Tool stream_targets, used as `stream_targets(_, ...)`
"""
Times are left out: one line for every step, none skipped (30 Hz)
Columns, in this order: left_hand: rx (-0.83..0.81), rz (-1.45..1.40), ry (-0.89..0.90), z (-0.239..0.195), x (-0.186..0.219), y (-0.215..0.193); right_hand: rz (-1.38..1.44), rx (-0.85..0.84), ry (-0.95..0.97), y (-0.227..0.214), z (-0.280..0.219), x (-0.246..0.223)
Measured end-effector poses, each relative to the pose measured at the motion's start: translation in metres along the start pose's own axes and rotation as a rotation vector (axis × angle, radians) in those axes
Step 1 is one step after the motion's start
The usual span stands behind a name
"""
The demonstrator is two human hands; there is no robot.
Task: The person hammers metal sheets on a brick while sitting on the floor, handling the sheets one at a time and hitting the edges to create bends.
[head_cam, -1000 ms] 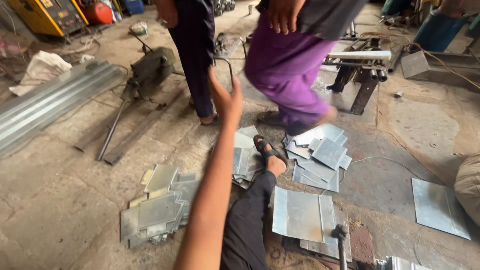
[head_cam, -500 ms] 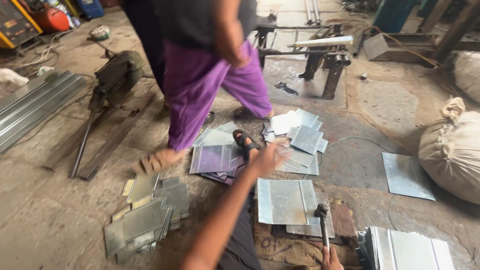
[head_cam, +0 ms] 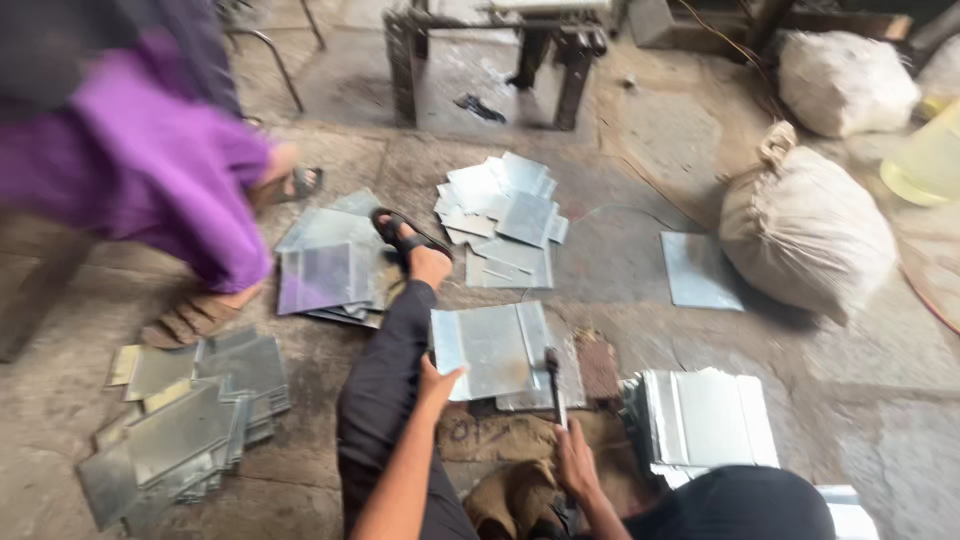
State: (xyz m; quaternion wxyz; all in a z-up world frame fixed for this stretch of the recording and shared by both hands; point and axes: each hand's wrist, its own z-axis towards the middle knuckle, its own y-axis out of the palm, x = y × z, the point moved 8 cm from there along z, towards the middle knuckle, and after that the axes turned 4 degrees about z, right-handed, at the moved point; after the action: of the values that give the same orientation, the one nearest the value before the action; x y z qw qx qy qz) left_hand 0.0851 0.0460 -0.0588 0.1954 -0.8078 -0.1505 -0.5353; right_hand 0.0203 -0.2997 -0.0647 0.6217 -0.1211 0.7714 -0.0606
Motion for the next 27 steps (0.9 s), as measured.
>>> stream_targets(-0.032, 0.018, -0.051, -0.002, -0.003, 0.004, 0.118, -0.051, 0.166, 0.012, 0.011, 0.013)
stream_targets(-0.054, 0.036, -0.08, -0.005, -0.006, 0.006, 0.159, -0.04, 0.188, 0.012, 0.015, 0.023)
stream_targets(-0.06, 0.054, -0.068, -0.007, -0.006, 0.006, 0.207, -0.028, 0.213, 0.015, 0.011, 0.022)
stream_targets(-0.038, 0.063, 0.017, 0.0, 0.004, 0.006, 0.255, -0.015, 0.238, 0.017, 0.011, 0.015)
stream_targets(0.007, 0.067, 0.146, 0.002, 0.012, 0.007, 0.312, -0.055, 0.156, 0.018, 0.014, 0.004)
stream_targets(0.06, 0.06, 0.306, 0.008, 0.024, 0.009, 0.368, -0.092, 0.073, 0.019, 0.018, -0.005)
stream_targets(0.102, 0.055, 0.417, 0.004, 0.021, 0.007, 0.345, -0.078, 0.079, 0.017, 0.01, 0.001)
stream_targets(0.107, 0.065, 0.44, 0.003, 0.011, 0.005, 0.322, -0.066, 0.085, 0.015, 0.01, 0.003)
stream_targets(0.065, 0.074, 0.384, 0.012, 0.005, 0.008, 0.279, -0.041, 0.177, 0.012, 0.012, 0.008)
stream_targets(0.022, 0.083, 0.327, 0.012, -0.005, 0.007, 0.236, -0.017, 0.269, 0.009, 0.0, 0.014)
stream_targets(-0.002, 0.114, 0.197, 0.023, -0.011, 0.004, 0.156, 0.022, 0.253, 0.006, 0.001, 0.007)
stream_targets(-0.025, 0.145, 0.066, 0.03, -0.017, 0.0, 0.077, 0.062, 0.237, 0.002, 0.002, 0.001)
stream_targets(-0.05, 0.173, -0.074, 0.03, -0.029, -0.001, -0.007, 0.102, 0.228, -0.004, -0.001, -0.001)
stream_targets(-0.042, 0.205, -0.021, 0.031, -0.026, 0.0, -0.01, 0.098, 0.237, -0.006, -0.003, -0.001)
stream_targets(-0.03, 0.237, 0.037, 0.036, -0.018, 0.003, -0.011, 0.092, 0.241, -0.005, -0.002, -0.001)
stream_targets(-0.018, 0.269, 0.095, 0.039, -0.011, 0.005, -0.011, 0.087, 0.246, -0.005, -0.003, 0.0)
stream_targets(0.001, 0.236, 0.141, 0.04, -0.005, 0.007, 0.005, 0.079, 0.231, -0.006, -0.004, -0.002)
stream_targets(0.02, 0.204, 0.186, 0.038, -0.002, 0.009, 0.021, 0.07, 0.216, -0.007, -0.008, -0.003)
stream_targets(0.046, 0.174, 0.227, 0.036, 0.001, 0.006, 0.037, 0.052, 0.204, -0.005, -0.009, -0.004)
stream_targets(0.06, 0.191, 0.288, 0.039, 0.007, 0.005, 0.02, 0.038, 0.203, -0.004, -0.006, -0.006)
stream_targets(0.059, 0.214, 0.341, 0.037, 0.008, 0.007, 0.003, 0.033, 0.215, -0.005, -0.011, -0.003)
stream_targets(0.058, 0.236, 0.393, 0.036, 0.01, 0.007, -0.014, 0.029, 0.228, -0.004, -0.013, -0.001)
stream_targets(0.055, 0.242, 0.372, 0.039, 0.007, 0.008, 0.009, 0.032, 0.228, -0.003, -0.012, 0.001)
stream_targets(0.052, 0.248, 0.351, 0.042, 0.004, 0.008, 0.031, 0.036, 0.229, -0.001, -0.009, 0.002)
stream_targets(0.047, 0.254, 0.328, 0.045, 0.001, 0.009, 0.053, 0.041, 0.232, -0.001, -0.008, 0.005)
stream_targets(0.077, 0.305, 0.34, 0.046, 0.001, 0.009, 0.09, 0.055, 0.269, -0.001, -0.007, 0.01)
stream_targets(0.108, 0.358, 0.35, 0.047, 0.001, 0.009, 0.128, 0.067, 0.306, -0.002, -0.008, 0.015)
